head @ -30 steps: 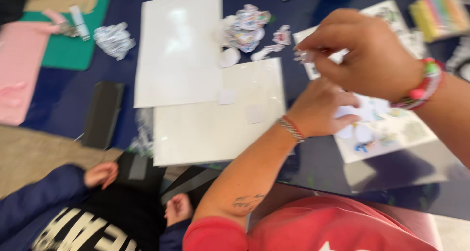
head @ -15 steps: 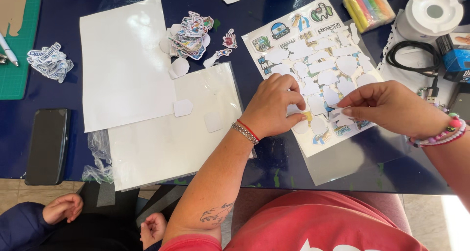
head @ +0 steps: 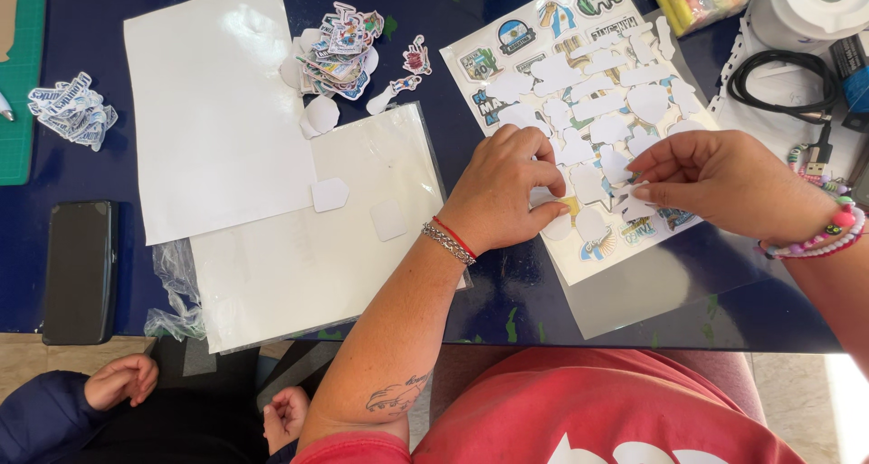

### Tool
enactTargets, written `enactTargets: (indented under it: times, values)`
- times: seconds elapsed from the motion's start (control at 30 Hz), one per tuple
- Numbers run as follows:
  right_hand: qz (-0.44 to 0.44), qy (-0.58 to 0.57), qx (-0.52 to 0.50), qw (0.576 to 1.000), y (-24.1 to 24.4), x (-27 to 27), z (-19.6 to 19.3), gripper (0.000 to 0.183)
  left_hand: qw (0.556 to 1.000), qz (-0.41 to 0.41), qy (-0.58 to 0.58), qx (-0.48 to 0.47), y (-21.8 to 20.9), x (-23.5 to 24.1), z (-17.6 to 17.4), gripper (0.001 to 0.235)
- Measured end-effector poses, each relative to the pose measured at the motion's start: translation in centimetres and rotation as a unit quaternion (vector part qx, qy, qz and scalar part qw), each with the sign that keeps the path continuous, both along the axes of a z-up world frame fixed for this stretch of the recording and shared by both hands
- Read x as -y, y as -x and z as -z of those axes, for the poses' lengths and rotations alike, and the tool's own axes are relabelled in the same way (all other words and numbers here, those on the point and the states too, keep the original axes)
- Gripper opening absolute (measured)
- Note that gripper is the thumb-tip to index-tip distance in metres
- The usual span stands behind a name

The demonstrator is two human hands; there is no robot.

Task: The person peels individual stickers from a sheet using both hands. The stickers are removed one by one and placed into a growing pile on the table. The person continues this repetitive peeling process throughout the clip.

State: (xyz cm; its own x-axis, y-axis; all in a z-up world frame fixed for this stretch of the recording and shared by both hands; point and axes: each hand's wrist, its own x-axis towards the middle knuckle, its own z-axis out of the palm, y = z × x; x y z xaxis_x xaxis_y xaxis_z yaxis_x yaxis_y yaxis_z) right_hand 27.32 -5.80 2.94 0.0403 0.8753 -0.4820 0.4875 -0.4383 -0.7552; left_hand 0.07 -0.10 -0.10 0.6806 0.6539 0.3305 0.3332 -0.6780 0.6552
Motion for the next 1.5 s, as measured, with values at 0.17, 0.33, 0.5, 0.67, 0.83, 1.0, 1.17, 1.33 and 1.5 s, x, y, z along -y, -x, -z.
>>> enactTargets:
  times: [0.17, 0.33, 0.5, 0.67, 0.83, 1.0, 1.17, 1.33, 1.5]
  values:
    - [-0.026, -0.063, 0.048, 0.997, 0.5, 0.6, -0.5, 0.032, 1.0, 0.003, -0.001, 0.004, 0.0, -0.1, -0.1, 0.017]
    - [-0.032, -0.08, 0.092, 0.992, 1.3, 0.7, -1.2, 0.036, 1.0, 0.001, 0.001, -0.001, -0.1, -0.1, -0.1, 0.016]
    - [-0.037, -0.083, 0.122, 0.988, 1.5, 0.7, -1.3, 0.038, 1.0, 0.001, 0.002, 0.004, -0.1, 0.0, 0.0, 0.016]
    - [-0.092, -0.199, 0.245, 0.944, 1.4, 1.0, -0.9, 0.04, 1.0, 0.003, -0.004, 0.007, -0.1, 0.0, 0.1, 0.015]
    - [-0.127, -0.335, 0.321, 0.877, 1.3, 2.4, -2.1, 0.026, 1.0, 0.002, -0.005, 0.01, -0.2, -0.1, 0.1, 0.016]
    - [-0.237, -0.384, 0.375, 0.81, 1.1, 5.2, -1.5, 0.033, 1.0, -0.001, -0.023, 0.022, -0.3, 0.0, 0.6, 0.015]
    - [-0.248, -0.38, 0.439, 0.776, 0.2, 5.5, 1.0, 0.04, 0.998, -0.006, -0.034, 0.051, -0.1, -0.1, 0.9, 0.017]
    - [-0.225, -0.393, 0.278, 0.847, 0.9, 2.0, 1.4, 0.048, 0.996, -0.02, -0.049, 0.068, -0.6, -0.1, 1.7, 0.018]
    - [-0.272, -0.503, 0.263, 0.777, 7.1, -5.0, -1.4, 0.03, 0.995, -0.052, -0.075, 0.05, -0.8, -0.5, 2.8, 0.017]
